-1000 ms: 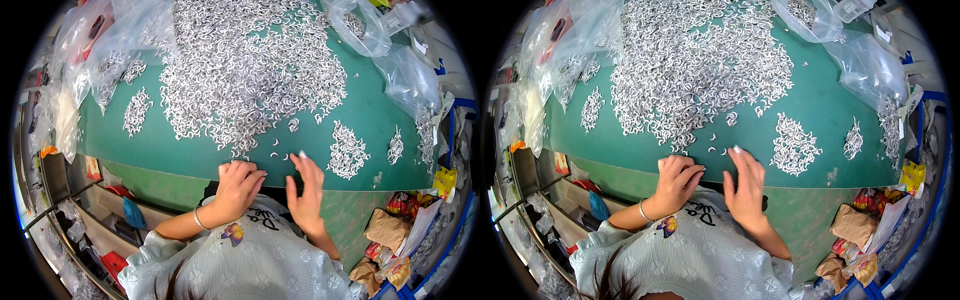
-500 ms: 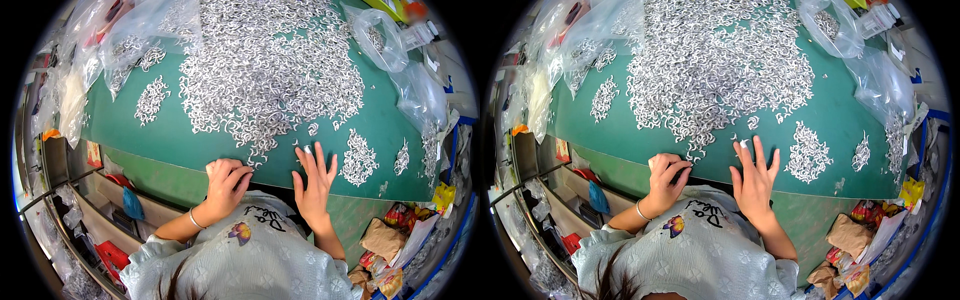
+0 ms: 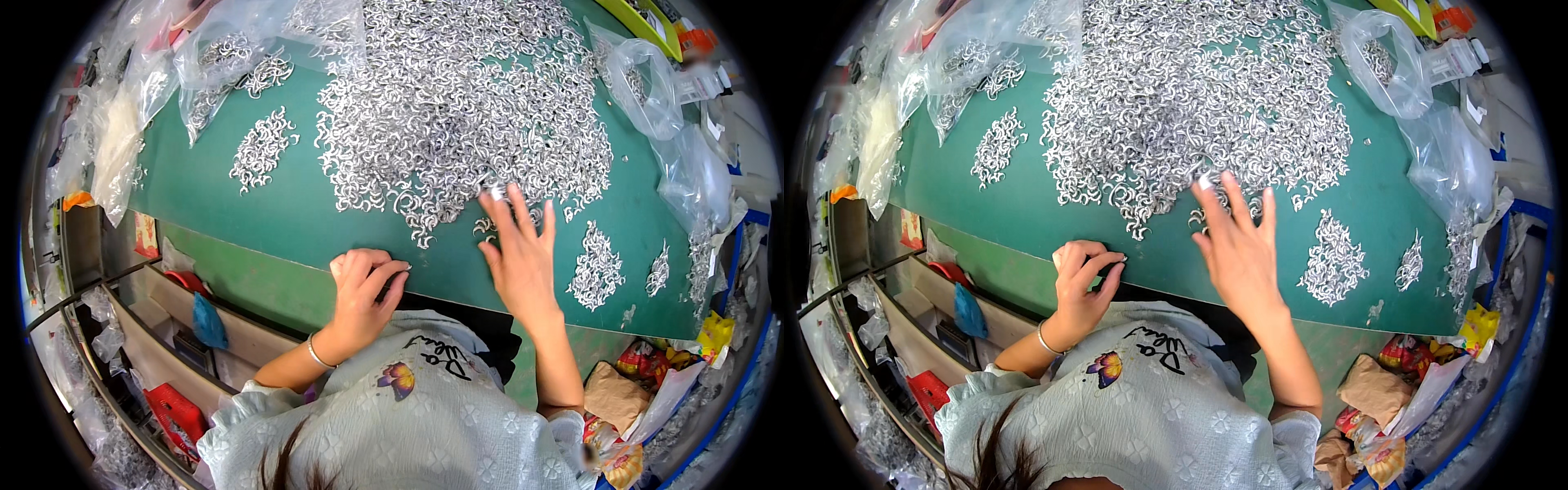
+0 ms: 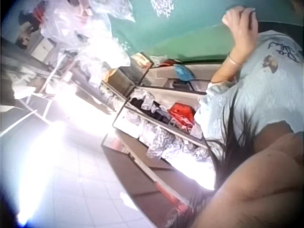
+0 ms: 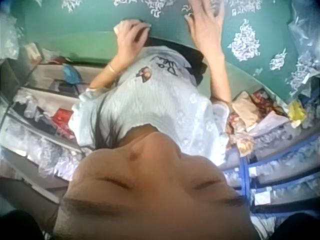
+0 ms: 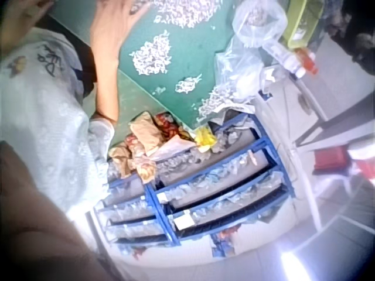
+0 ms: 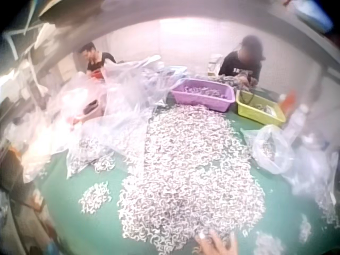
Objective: The person sorts small crescent-shaped metal parts on a green workstation table by hand, picking them up individually and moving them into piles or containers.
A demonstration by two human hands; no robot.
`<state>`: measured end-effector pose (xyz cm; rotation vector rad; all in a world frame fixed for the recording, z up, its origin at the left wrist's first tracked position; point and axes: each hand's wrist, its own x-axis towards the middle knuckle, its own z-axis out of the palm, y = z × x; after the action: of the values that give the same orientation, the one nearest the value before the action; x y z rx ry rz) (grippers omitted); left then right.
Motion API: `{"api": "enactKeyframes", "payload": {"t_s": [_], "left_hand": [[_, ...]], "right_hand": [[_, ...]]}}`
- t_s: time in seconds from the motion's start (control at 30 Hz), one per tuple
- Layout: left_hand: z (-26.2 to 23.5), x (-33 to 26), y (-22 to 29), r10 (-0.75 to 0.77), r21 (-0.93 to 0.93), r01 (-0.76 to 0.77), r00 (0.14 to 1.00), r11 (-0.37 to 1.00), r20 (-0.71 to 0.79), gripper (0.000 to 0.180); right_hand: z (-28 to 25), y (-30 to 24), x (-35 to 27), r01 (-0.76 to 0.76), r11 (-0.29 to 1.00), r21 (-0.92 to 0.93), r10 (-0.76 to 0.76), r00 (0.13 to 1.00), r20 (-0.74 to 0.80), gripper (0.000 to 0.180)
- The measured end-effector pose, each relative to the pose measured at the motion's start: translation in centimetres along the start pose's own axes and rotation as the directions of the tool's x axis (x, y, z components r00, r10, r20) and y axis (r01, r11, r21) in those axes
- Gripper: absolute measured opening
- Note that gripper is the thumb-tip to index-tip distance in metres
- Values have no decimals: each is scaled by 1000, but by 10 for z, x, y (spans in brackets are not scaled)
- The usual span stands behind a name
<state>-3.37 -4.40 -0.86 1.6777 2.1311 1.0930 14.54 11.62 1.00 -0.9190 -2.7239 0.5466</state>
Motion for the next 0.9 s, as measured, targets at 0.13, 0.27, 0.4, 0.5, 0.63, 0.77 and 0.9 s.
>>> {"api": "enactKeyframes", "payload": {"t_s": [0.13,0.27,0.4,0.5,0.63,0.77,0.9], "left_hand": [[0,-2,-1,-6,-26,6,1000,1000,-1,28],[-2,1,-2,-21,-50,19,999,999,-28,28],[-8,1,-3,-52,-35,50,996,998,-77,28],[-10,-1,-6,-65,-25,63,994,998,-91,28],[-10,3,-7,-59,-29,57,995,998,-86,27],[-5,8,-5,-45,-45,42,997,998,-67,27],[-2,11,-2,-43,-74,38,998,997,-56,26]], "right_hand": [[2,7,-2,-28,999,-31,21,979,-201,58],[8,-40,-3,157,959,234,-206,957,203,58],[24,-47,1,223,962,159,-252,949,190,69],[19,-38,11,100,995,6,-99,975,200,75],[12,-23,9,-18,995,-99,29,993,116,80],[9,-14,3,-91,990,-107,97,994,53,80],[9,-12,-6,-88,995,46,94,982,-161,66]]}}
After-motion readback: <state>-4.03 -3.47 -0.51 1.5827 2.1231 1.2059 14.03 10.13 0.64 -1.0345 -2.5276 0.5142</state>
